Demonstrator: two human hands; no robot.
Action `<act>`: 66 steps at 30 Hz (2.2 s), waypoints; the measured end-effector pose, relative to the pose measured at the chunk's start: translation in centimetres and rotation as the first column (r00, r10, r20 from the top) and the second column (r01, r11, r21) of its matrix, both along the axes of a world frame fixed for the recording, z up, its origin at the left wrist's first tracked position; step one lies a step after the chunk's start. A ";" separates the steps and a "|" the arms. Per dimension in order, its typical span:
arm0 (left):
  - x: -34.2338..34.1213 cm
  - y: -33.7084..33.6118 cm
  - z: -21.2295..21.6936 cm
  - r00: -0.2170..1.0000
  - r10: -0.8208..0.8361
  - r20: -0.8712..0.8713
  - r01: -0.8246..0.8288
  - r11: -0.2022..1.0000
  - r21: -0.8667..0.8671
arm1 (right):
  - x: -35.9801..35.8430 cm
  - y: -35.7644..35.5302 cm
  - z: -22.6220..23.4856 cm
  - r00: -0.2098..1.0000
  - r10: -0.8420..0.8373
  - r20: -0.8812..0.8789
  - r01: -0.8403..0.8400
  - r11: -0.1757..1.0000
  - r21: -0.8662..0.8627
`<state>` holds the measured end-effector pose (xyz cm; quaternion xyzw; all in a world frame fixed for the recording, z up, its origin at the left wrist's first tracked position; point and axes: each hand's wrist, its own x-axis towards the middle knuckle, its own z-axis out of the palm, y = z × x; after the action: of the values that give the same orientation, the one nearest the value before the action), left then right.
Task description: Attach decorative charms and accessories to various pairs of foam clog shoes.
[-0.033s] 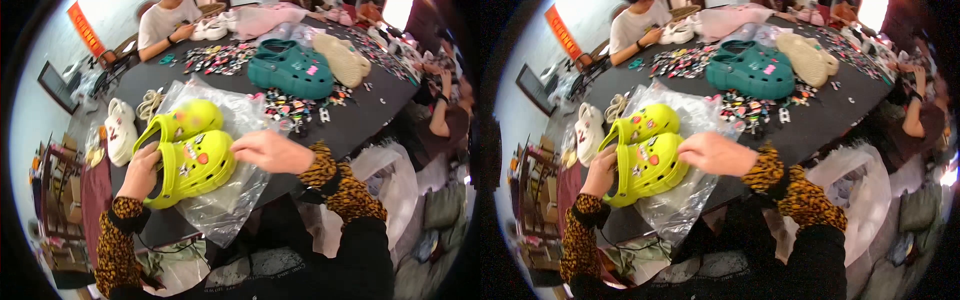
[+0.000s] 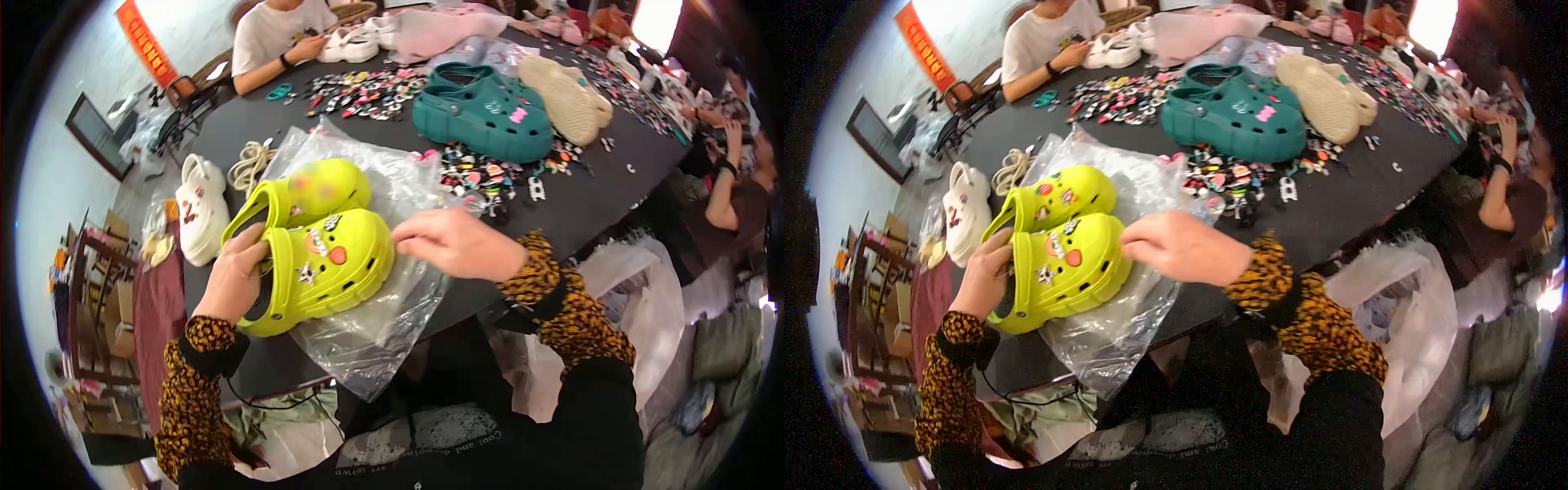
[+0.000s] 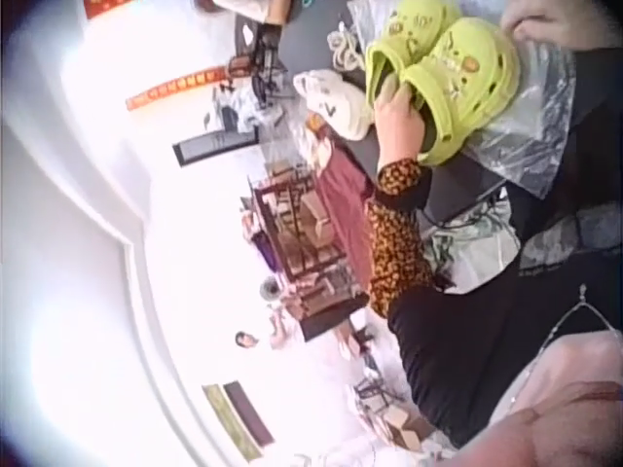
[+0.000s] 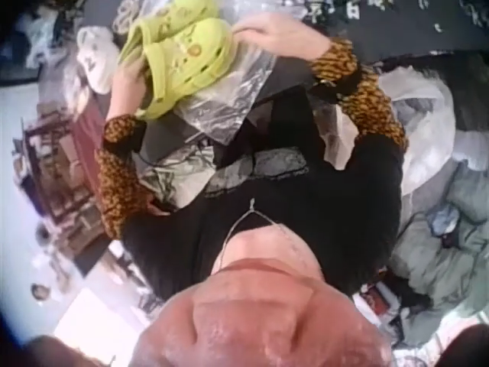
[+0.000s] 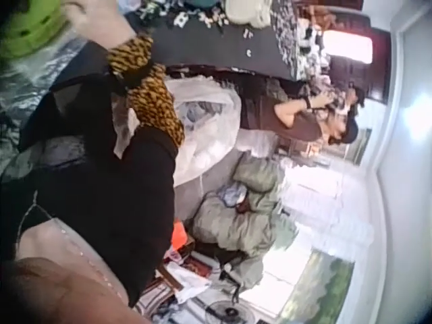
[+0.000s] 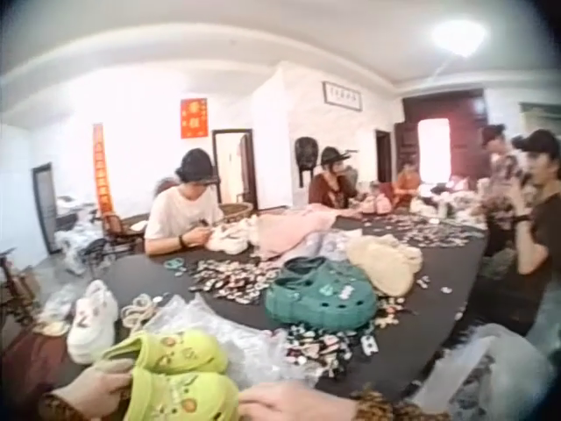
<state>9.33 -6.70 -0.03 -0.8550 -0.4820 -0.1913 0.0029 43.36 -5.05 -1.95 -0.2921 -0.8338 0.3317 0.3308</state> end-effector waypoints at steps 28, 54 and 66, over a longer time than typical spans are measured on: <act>3.1 -5.1 -1.2 0.835 0.210 0.508 -0.097 0.966 -0.240 | 12.8 1.1 -2.2 0.772 -0.633 0.060 0.628 0.745 -0.226; 2.7 -5.8 0.0 0.830 0.452 0.327 -0.227 0.809 -0.542 | 9.9 -1.6 -8.8 0.797 -0.594 0.109 0.545 0.784 0.296; 1.4 -4.4 -1.0 0.879 0.396 0.264 -0.233 0.842 -0.486 | 9.9 -2.1 -10.1 0.722 -0.686 -0.089 0.650 0.628 0.428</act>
<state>10.77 -11.14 -1.02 -0.6917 -0.6408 -0.2250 -0.2456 53.25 -7.18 -12.03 -0.5130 -0.7300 -0.0195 0.4511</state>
